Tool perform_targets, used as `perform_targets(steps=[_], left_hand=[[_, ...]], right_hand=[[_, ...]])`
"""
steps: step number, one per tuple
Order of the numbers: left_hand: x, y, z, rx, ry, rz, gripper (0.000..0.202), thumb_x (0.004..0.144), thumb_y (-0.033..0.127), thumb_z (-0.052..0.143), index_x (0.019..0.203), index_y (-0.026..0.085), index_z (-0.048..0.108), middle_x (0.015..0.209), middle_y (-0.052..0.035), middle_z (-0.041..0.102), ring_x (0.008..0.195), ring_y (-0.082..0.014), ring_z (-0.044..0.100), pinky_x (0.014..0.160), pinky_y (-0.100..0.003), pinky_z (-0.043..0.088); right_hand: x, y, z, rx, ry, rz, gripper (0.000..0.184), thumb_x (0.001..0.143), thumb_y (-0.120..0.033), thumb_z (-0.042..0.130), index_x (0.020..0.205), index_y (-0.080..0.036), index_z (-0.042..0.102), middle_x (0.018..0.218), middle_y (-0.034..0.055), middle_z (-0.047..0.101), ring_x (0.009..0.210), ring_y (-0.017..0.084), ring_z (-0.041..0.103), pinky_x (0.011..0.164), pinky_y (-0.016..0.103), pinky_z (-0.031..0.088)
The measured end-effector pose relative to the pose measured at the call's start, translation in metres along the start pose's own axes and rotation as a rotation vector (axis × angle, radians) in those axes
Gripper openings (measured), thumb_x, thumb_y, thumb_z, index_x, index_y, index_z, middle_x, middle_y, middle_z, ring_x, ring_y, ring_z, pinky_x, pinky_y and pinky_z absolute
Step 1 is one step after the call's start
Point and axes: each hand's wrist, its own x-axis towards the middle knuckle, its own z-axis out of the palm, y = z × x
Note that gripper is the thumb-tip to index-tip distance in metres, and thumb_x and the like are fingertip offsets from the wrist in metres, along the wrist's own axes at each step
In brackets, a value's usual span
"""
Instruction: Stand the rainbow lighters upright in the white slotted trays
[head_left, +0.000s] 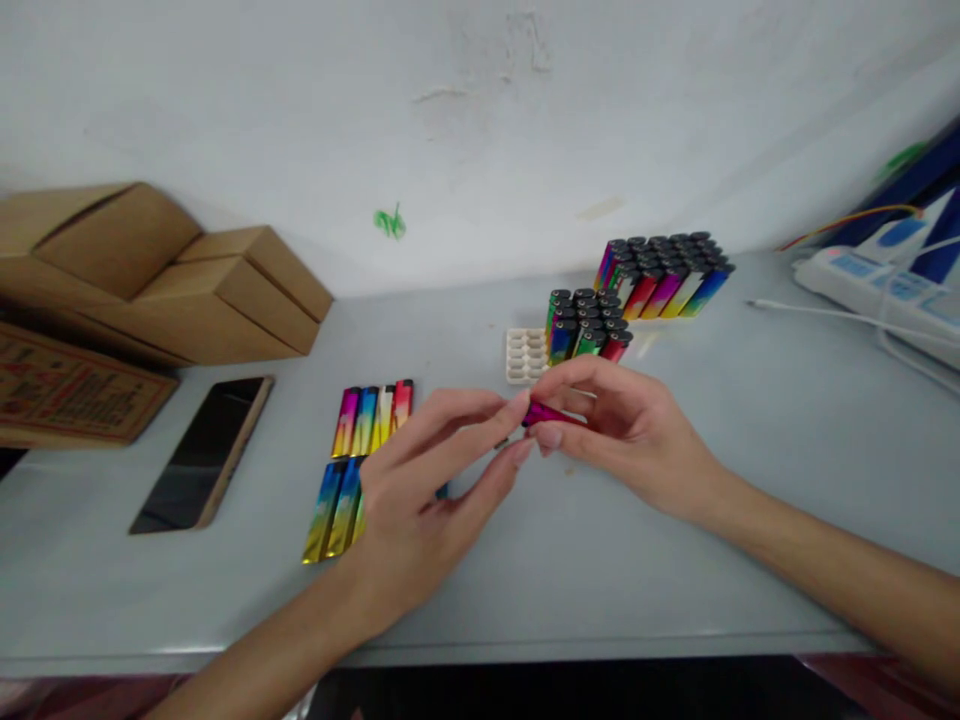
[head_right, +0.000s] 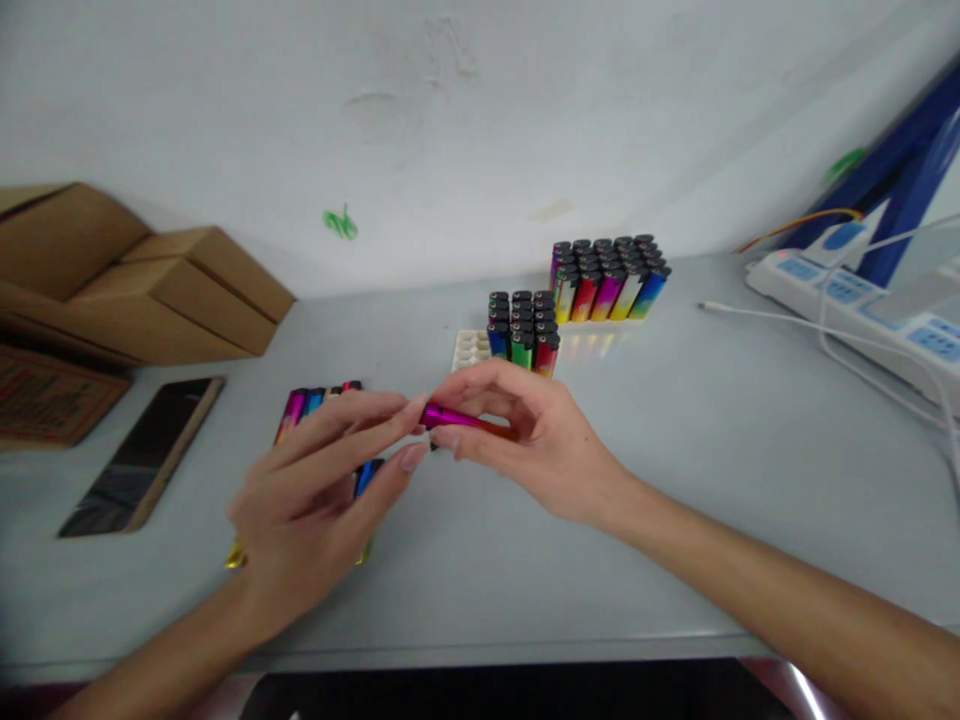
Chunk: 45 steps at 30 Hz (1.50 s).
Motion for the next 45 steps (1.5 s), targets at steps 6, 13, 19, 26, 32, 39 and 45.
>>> perform_targets(steps=[6,13,19,26,32,39,45], left_hand=[[0.002,-0.002,-0.007,0.008,-0.108,0.042,0.041,0.091,0.014,0.068,0.130,0.028,0.070,0.118,-0.0057,0.072,0.102,-0.0197,0.069,0.093,-0.032,0.055],[0.001,-0.003,-0.008,-0.248,-0.178,-0.115,0.043,0.100,0.021,0.058,0.141,0.031,0.059,0.121,-0.0057,0.071,0.101,-0.0185,0.070,0.093,-0.032,0.056],[0.009,-0.021,-0.011,0.038,-0.218,-0.196,0.023,0.097,0.027,0.062,0.119,0.022,0.065,0.106,-0.0048,0.072,0.091,-0.0189,0.068,0.085,-0.034,0.055],[0.003,-0.040,0.001,0.282,-0.489,-0.051,0.022,0.091,0.030,0.069,0.111,0.018,0.068,0.109,-0.0084,0.067,0.100,-0.0252,0.066,0.092,-0.041,0.053],[0.007,-0.041,0.001,0.201,-0.496,-0.095,0.010,0.095,0.017,0.064,0.097,0.017,0.074,0.095,-0.0054,0.070,0.088,-0.0197,0.068,0.085,-0.033,0.054],[0.018,-0.021,-0.009,-0.348,-0.251,-0.415,0.011,0.087,0.023,0.077,0.096,0.018,0.076,0.096,-0.0046,0.078,0.086,-0.0174,0.074,0.082,-0.027,0.059],[0.020,-0.014,-0.013,-0.603,-0.180,-0.565,0.015,0.080,0.021,0.084,0.088,0.019,0.071,0.088,-0.0031,0.079,0.070,-0.0127,0.071,0.065,-0.021,0.058]], right_hand=[[0.002,0.006,-0.003,0.082,-0.063,0.002,0.025,0.085,-0.026,0.080,0.105,-0.022,0.065,0.091,0.0001,0.073,0.077,0.012,0.070,0.074,0.029,0.062],[0.004,0.011,-0.006,0.121,-0.071,-0.003,0.026,0.087,-0.026,0.079,0.109,-0.023,0.065,0.089,-0.0007,0.071,0.080,0.012,0.071,0.078,0.028,0.060],[0.003,0.008,-0.010,0.127,-0.076,-0.006,0.029,0.087,-0.021,0.079,0.112,-0.024,0.066,0.097,0.0015,0.071,0.087,0.015,0.074,0.081,0.031,0.061],[-0.002,0.002,-0.013,0.055,-0.076,-0.027,0.038,0.087,-0.020,0.078,0.121,-0.028,0.063,0.105,0.0026,0.069,0.090,0.018,0.076,0.071,0.027,0.062],[-0.003,0.000,-0.012,0.043,-0.072,-0.021,0.026,0.087,-0.023,0.078,0.110,-0.023,0.066,0.096,0.0027,0.073,0.086,0.020,0.078,0.071,0.031,0.065],[-0.003,-0.003,-0.012,0.035,-0.089,-0.005,0.023,0.090,-0.024,0.076,0.109,-0.023,0.064,0.091,0.0046,0.078,0.091,0.023,0.079,0.071,0.032,0.066],[-0.003,-0.001,-0.014,0.013,-0.043,-0.005,0.028,0.087,-0.028,0.078,0.112,-0.025,0.065,0.099,0.0039,0.073,0.088,0.023,0.079,0.071,0.033,0.066]])
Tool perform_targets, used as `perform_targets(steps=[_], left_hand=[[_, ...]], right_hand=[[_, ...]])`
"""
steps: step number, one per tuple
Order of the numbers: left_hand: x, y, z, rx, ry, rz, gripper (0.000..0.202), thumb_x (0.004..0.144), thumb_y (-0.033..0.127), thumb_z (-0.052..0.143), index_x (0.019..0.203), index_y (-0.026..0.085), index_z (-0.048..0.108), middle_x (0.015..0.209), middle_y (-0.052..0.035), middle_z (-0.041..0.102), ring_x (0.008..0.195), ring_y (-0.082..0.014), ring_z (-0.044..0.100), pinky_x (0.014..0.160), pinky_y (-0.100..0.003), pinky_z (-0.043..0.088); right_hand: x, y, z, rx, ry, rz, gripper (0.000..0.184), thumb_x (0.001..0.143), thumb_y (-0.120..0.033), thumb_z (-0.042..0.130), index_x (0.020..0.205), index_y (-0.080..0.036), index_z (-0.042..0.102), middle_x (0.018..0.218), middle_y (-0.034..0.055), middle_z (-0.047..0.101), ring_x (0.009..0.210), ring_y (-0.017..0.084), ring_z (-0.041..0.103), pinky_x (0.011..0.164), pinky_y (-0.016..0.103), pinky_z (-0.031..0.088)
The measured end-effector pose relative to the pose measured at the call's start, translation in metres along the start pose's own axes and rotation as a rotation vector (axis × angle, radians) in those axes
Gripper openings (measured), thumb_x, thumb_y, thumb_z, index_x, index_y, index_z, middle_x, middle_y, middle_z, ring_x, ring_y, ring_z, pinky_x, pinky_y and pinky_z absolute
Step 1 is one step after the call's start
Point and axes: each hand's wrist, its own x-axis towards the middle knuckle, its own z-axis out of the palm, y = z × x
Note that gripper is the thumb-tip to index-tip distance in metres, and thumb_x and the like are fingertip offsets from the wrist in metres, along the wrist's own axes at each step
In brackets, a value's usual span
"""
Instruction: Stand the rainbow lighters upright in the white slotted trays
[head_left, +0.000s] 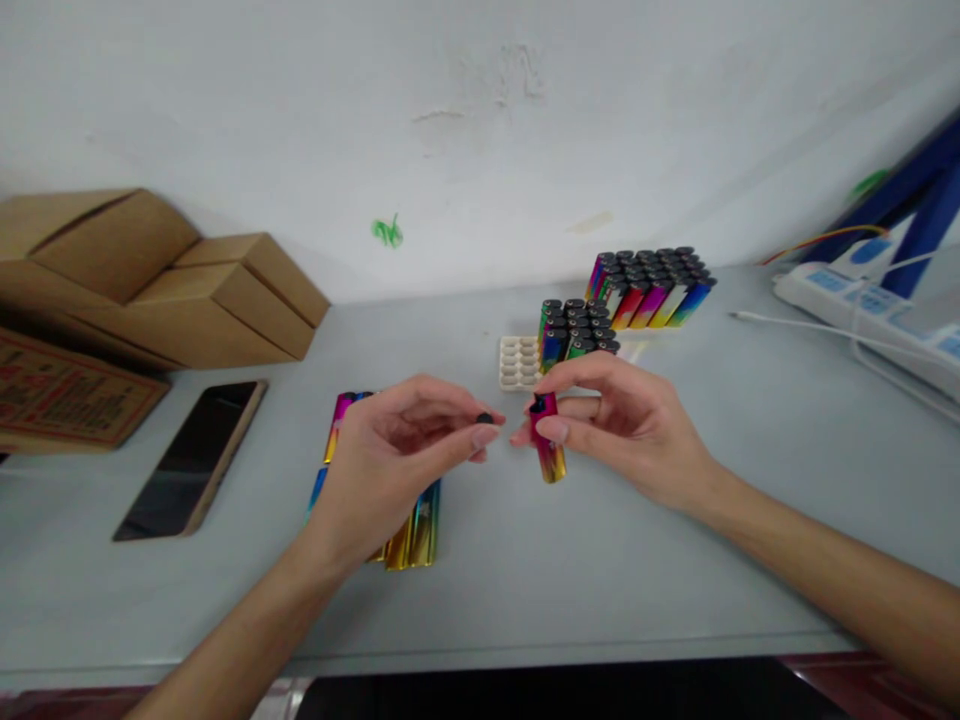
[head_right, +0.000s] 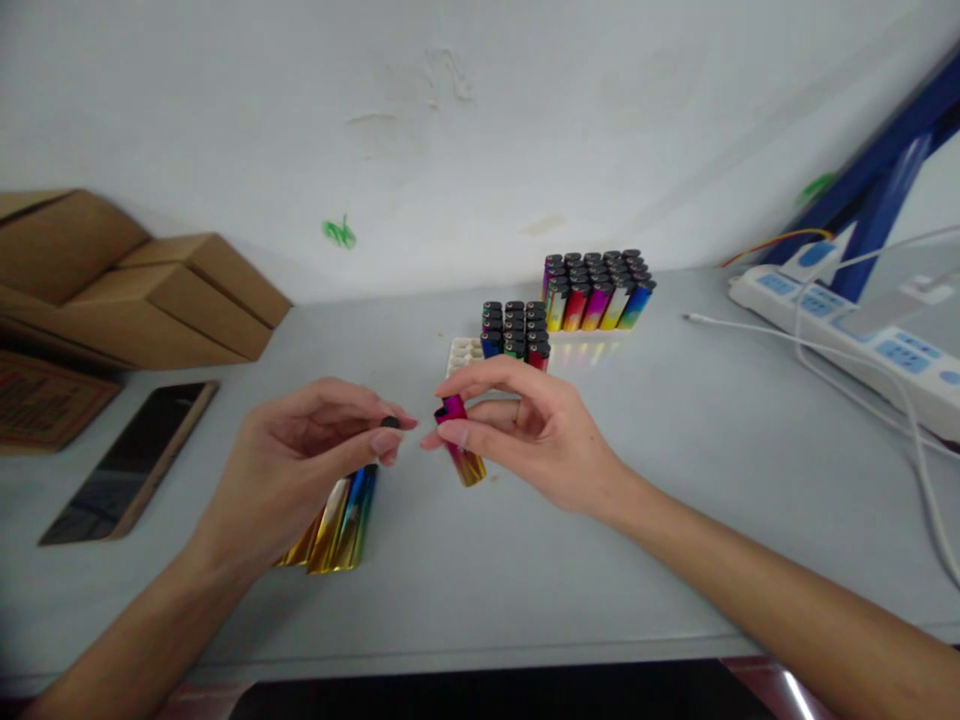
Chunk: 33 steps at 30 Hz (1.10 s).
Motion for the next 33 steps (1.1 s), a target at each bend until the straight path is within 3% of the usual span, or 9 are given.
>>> perform_targets(steps=[4,8,14,18,21,26,33], left_hand=[[0.000,-0.003,-0.001,-0.022,0.028,-0.004,0.019,0.081,0.021,0.083,0.098,0.021,0.073,0.081,0.0001,0.077,0.060,-0.0101,0.066,0.058,-0.020,0.055],[0.001,-0.002,0.000,0.048,0.030,-0.029,0.008,0.085,0.022,0.080,0.091,0.019,0.076,0.065,0.0008,0.072,0.060,-0.0112,0.067,0.061,-0.020,0.056],[-0.001,0.001,-0.001,-0.058,0.021,-0.078,0.021,0.090,0.030,0.076,0.108,0.019,0.077,0.087,-0.0053,0.080,0.081,-0.0205,0.078,0.082,-0.033,0.064],[-0.003,0.002,-0.002,-0.048,0.041,-0.085,0.021,0.089,0.032,0.077,0.105,0.019,0.078,0.085,-0.0057,0.080,0.081,-0.0228,0.079,0.078,-0.034,0.066],[-0.003,0.002,-0.002,-0.008,0.058,-0.017,0.016,0.086,0.029,0.079,0.099,0.019,0.079,0.081,-0.0048,0.079,0.075,-0.0204,0.077,0.074,-0.032,0.065],[-0.005,0.003,0.004,0.107,0.130,0.058,0.018,0.079,0.030,0.085,0.093,0.020,0.081,0.092,-0.0063,0.080,0.084,-0.0210,0.076,0.079,-0.032,0.064],[-0.011,0.007,0.018,0.177,0.225,0.132,0.015,0.079,0.025,0.084,0.093,0.023,0.080,0.093,-0.0029,0.079,0.082,-0.0184,0.075,0.082,-0.032,0.064]], right_hand=[[0.000,0.002,-0.001,-0.015,0.025,-0.010,0.044,0.086,-0.025,0.080,0.125,-0.030,0.061,0.107,0.0019,0.067,0.087,0.020,0.078,0.073,0.032,0.066],[0.000,0.001,0.001,0.003,0.018,0.008,0.045,0.086,-0.024,0.080,0.126,-0.030,0.061,0.103,0.0014,0.066,0.086,0.020,0.077,0.071,0.032,0.065],[0.001,0.000,0.003,0.038,0.009,0.005,0.046,0.082,-0.022,0.083,0.123,-0.027,0.063,0.100,0.0016,0.069,0.083,0.019,0.076,0.071,0.033,0.065],[0.002,0.001,0.001,0.003,0.017,-0.004,0.044,0.080,-0.022,0.085,0.119,-0.025,0.066,0.099,0.0019,0.072,0.079,0.016,0.073,0.073,0.032,0.064],[0.003,0.001,0.002,-0.027,0.032,0.017,0.042,0.078,-0.024,0.087,0.115,-0.024,0.068,0.099,0.0024,0.073,0.077,0.015,0.072,0.072,0.031,0.063],[0.004,0.000,0.006,-0.061,0.082,0.038,0.038,0.071,-0.025,0.091,0.104,-0.022,0.071,0.098,0.0029,0.074,0.082,0.016,0.072,0.072,0.029,0.063],[0.006,0.000,0.011,-0.002,0.060,0.024,0.028,0.070,-0.018,0.091,0.092,-0.019,0.072,0.089,0.0005,0.072,0.081,0.014,0.072,0.077,0.030,0.064]])
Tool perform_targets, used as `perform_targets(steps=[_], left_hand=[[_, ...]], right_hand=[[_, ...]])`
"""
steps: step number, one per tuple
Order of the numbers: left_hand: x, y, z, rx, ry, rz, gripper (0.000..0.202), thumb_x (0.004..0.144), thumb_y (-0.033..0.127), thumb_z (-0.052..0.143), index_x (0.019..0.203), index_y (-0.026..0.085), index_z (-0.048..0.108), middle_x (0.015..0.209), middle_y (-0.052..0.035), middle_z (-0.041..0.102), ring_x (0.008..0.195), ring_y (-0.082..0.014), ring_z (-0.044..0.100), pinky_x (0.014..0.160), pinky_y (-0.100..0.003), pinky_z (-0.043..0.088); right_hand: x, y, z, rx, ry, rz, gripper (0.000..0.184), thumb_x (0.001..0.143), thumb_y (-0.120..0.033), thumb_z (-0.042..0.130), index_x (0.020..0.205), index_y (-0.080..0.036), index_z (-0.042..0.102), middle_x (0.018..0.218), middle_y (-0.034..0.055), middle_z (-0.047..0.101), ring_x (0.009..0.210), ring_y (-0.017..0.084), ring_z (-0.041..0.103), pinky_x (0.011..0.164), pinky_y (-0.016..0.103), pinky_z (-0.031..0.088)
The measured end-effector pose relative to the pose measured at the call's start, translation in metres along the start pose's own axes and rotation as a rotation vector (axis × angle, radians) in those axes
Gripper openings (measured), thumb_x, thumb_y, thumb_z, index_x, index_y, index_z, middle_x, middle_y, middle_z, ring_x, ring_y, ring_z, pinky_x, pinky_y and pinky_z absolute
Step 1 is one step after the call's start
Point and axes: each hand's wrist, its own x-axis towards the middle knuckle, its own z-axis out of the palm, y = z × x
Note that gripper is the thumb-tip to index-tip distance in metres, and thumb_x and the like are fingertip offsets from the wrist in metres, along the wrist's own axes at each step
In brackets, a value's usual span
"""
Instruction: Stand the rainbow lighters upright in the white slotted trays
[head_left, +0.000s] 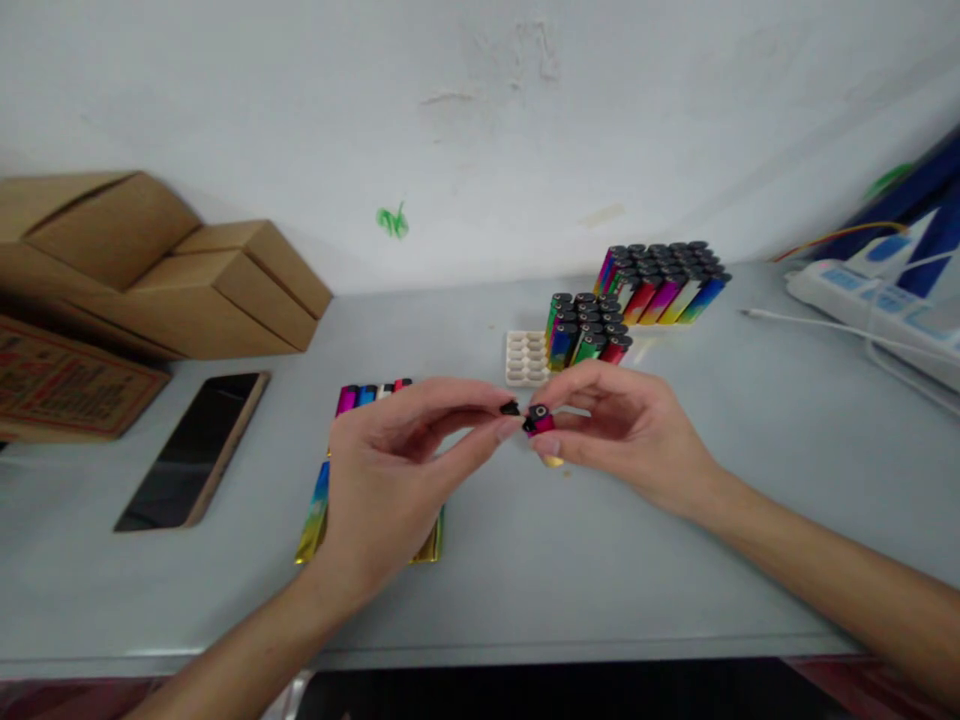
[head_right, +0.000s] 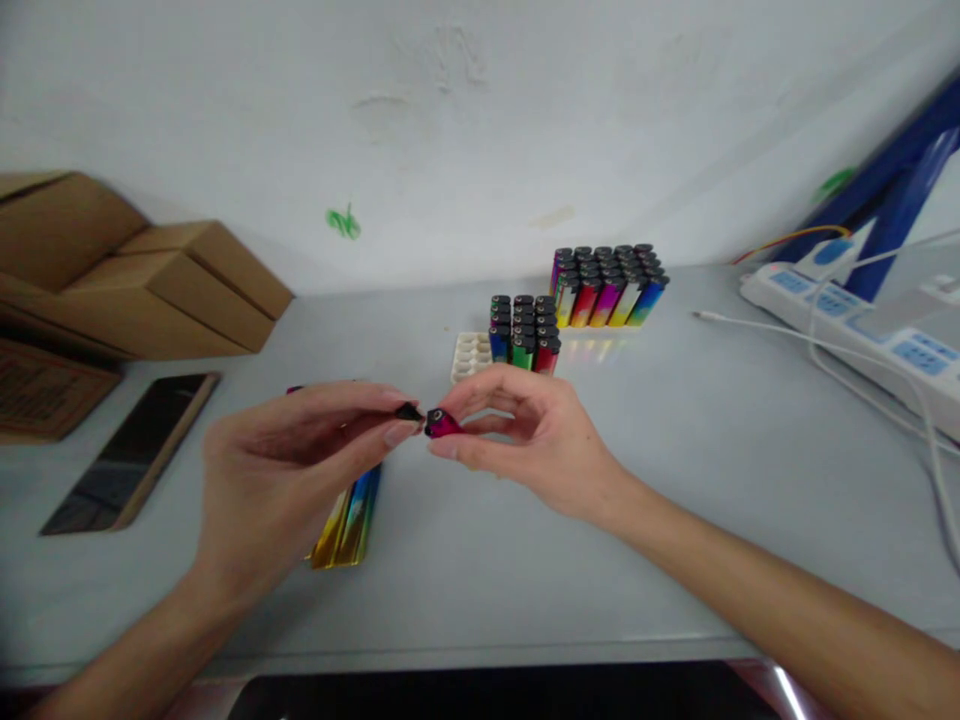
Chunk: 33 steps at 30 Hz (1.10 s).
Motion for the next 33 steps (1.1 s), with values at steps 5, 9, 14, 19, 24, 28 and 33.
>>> perform_targets(steps=[5,9,14,19,24,28,33], left_hand=[[-0.0004,-0.0004,0.0017,0.001,-0.010,0.030,0.017,0.077,0.022,0.086,0.092,0.022,0.080,0.092,-0.0025,0.078,0.081,-0.0173,0.074,0.080,-0.030,0.064],[-0.0001,-0.0006,0.0022,0.004,-0.022,0.009,0.014,0.077,0.023,0.085,0.089,0.021,0.079,0.091,-0.0030,0.078,0.081,-0.0180,0.074,0.080,-0.031,0.064],[0.0002,-0.0029,0.0019,-0.026,-0.051,0.029,0.014,0.078,0.021,0.084,0.091,0.024,0.080,0.089,-0.0015,0.077,0.082,-0.0167,0.073,0.081,-0.030,0.063],[-0.0004,-0.0038,0.0011,0.033,-0.016,0.047,0.013,0.077,0.026,0.085,0.088,0.023,0.080,0.088,-0.0030,0.077,0.082,-0.0187,0.072,0.080,-0.031,0.063],[-0.0015,-0.0035,0.0019,0.024,-0.009,0.031,0.013,0.077,0.025,0.085,0.089,0.023,0.080,0.088,-0.0020,0.077,0.080,-0.0177,0.073,0.081,-0.031,0.063],[-0.0017,-0.0031,0.0028,0.005,-0.009,0.010,0.013,0.076,0.022,0.086,0.088,0.023,0.079,0.085,-0.0010,0.077,0.078,-0.0165,0.073,0.079,-0.028,0.062],[-0.0008,-0.0050,0.0025,0.015,0.006,-0.034,0.018,0.076,0.031,0.087,0.087,0.020,0.077,0.085,-0.0027,0.076,0.078,-0.0181,0.074,0.076,-0.029,0.063]], right_hand=[[0.0000,-0.0004,0.0020,0.005,0.000,-0.002,0.030,0.069,-0.023,0.092,0.092,-0.020,0.072,0.087,0.0000,0.072,0.079,0.014,0.071,0.079,0.033,0.064],[-0.0003,0.0005,0.0025,-0.001,0.007,-0.005,0.032,0.067,-0.028,0.093,0.090,-0.019,0.072,0.087,0.0006,0.073,0.079,0.015,0.071,0.078,0.033,0.064],[-0.0011,0.0017,0.0037,0.004,0.015,-0.024,0.033,0.066,-0.030,0.094,0.089,-0.020,0.073,0.087,0.0002,0.072,0.077,0.014,0.071,0.077,0.031,0.065],[-0.0009,0.0016,0.0037,-0.018,0.040,-0.011,0.036,0.064,-0.034,0.095,0.088,-0.020,0.072,0.086,0.0011,0.073,0.079,0.016,0.072,0.079,0.033,0.066],[-0.0005,0.0008,0.0027,-0.027,0.048,-0.015,0.035,0.065,-0.032,0.095,0.089,-0.019,0.073,0.087,0.0010,0.073,0.079,0.016,0.072,0.078,0.032,0.065],[-0.0011,0.0003,0.0025,-0.034,0.046,-0.010,0.033,0.066,-0.031,0.094,0.089,-0.020,0.073,0.086,0.0010,0.073,0.079,0.015,0.072,0.077,0.031,0.065],[-0.0019,0.0014,0.0020,-0.078,0.054,-0.010,0.034,0.067,-0.034,0.093,0.090,-0.020,0.072,0.090,0.0021,0.074,0.081,0.017,0.073,0.077,0.033,0.065]])
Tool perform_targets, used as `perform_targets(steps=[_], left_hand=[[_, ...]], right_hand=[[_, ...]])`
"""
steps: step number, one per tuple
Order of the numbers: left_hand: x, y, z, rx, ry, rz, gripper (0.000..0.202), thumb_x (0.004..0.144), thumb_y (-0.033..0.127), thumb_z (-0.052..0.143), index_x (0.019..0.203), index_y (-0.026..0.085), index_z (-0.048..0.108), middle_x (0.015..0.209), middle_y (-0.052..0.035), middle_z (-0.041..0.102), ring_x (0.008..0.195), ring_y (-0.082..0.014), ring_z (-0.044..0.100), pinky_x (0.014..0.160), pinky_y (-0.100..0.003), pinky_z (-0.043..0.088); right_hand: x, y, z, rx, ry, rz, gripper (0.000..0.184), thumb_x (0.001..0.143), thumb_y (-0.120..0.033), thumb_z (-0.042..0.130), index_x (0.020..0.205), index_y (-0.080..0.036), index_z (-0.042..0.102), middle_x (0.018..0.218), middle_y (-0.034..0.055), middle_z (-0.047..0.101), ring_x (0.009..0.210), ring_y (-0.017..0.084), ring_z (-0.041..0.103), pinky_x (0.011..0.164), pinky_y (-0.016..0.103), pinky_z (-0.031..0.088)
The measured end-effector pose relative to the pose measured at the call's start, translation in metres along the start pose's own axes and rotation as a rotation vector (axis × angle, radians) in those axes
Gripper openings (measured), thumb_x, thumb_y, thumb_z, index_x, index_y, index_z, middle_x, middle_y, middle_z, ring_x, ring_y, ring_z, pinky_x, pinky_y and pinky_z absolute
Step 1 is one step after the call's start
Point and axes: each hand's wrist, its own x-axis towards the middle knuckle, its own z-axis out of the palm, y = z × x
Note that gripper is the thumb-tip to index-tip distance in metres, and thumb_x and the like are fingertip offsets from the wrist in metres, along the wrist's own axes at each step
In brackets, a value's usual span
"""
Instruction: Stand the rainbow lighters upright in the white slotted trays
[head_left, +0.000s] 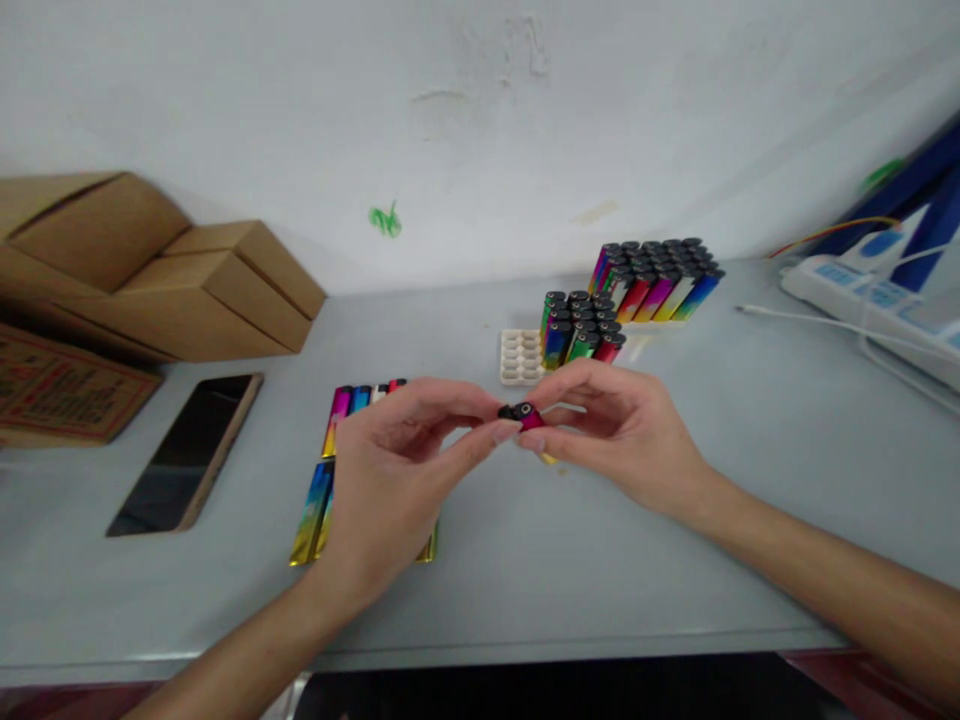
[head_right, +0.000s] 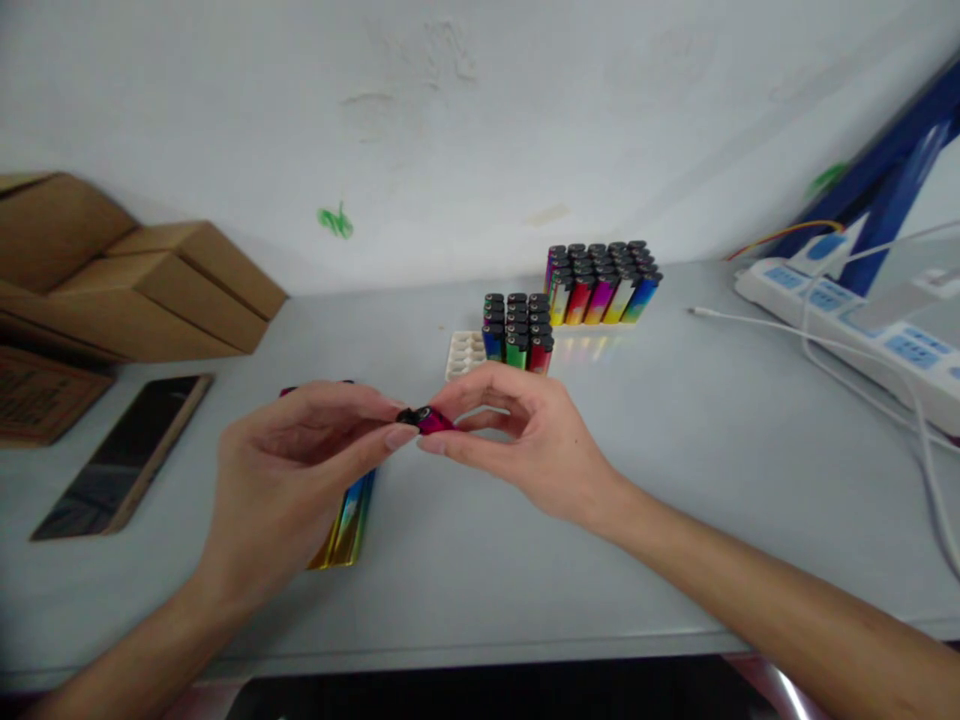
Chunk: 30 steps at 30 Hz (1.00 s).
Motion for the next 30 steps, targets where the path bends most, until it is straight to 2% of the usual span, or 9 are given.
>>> perform_targets(steps=[5,12,16,22,27,30], left_hand=[[0.0010,-0.0047,0.0002,0.010,-0.016,-0.014,0.020,0.079,0.033,0.085,0.089,0.020,0.074,0.088,-0.0033,0.076,0.081,-0.0185,0.074,0.076,-0.029,0.063],[-0.0009,-0.0035,0.0044,-0.033,0.012,-0.005,0.015,0.078,0.024,0.085,0.087,0.021,0.073,0.088,-0.0005,0.074,0.081,-0.0155,0.072,0.079,-0.026,0.062],[0.0000,-0.0024,0.0040,-0.042,-0.003,-0.020,0.017,0.077,0.025,0.086,0.087,0.020,0.074,0.088,-0.0012,0.074,0.082,-0.0162,0.072,0.080,-0.027,0.062],[0.0011,-0.0022,0.0023,-0.057,-0.035,0.003,0.014,0.078,0.021,0.085,0.088,0.021,0.075,0.088,-0.0007,0.075,0.082,-0.0156,0.073,0.080,-0.026,0.062],[0.0000,-0.0025,0.0051,-0.072,0.005,0.070,0.014,0.077,0.014,0.084,0.087,0.020,0.075,0.087,0.0004,0.076,0.081,-0.0136,0.074,0.079,-0.022,0.061],[-0.0002,-0.0020,0.0070,-0.085,0.020,0.063,0.015,0.076,0.013,0.084,0.085,0.020,0.075,0.084,0.0015,0.075,0.078,-0.0122,0.073,0.077,-0.020,0.061]], right_hand=[[-0.0004,0.0006,-0.0006,-0.026,0.006,-0.022,0.036,0.067,-0.035,0.093,0.093,-0.021,0.071,0.092,0.0024,0.075,0.083,0.017,0.073,0.078,0.032,0.065],[-0.0013,0.0025,0.0002,-0.036,0.017,-0.040,0.033,0.069,-0.033,0.092,0.092,-0.021,0.072,0.093,0.0017,0.073,0.084,0.016,0.072,0.080,0.031,0.065],[-0.0014,0.0038,-0.0007,-0.064,0.021,-0.056,0.033,0.070,-0.036,0.091,0.093,-0.021,0.072,0.093,0.0024,0.072,0.086,0.018,0.072,0.082,0.033,0.065],[-0.0014,0.0031,-0.0008,-0.060,0.029,-0.056,0.027,0.073,-0.028,0.090,0.092,-0.021,0.072,0.093,0.0014,0.072,0.087,0.016,0.072,0.082,0.031,0.065],[-0.0011,0.0013,0.0004,-0.056,0.030,-0.066,0.026,0.073,-0.024,0.090,0.091,-0.020,0.072,0.091,0.0009,0.072,0.085,0.015,0.072,0.080,0.029,0.065],[-0.0022,0.0022,0.0003,-0.069,0.029,-0.078,0.026,0.073,-0.024,0.089,0.092,-0.021,0.072,0.092,0.0008,0.071,0.085,0.015,0.072,0.080,0.029,0.065]])
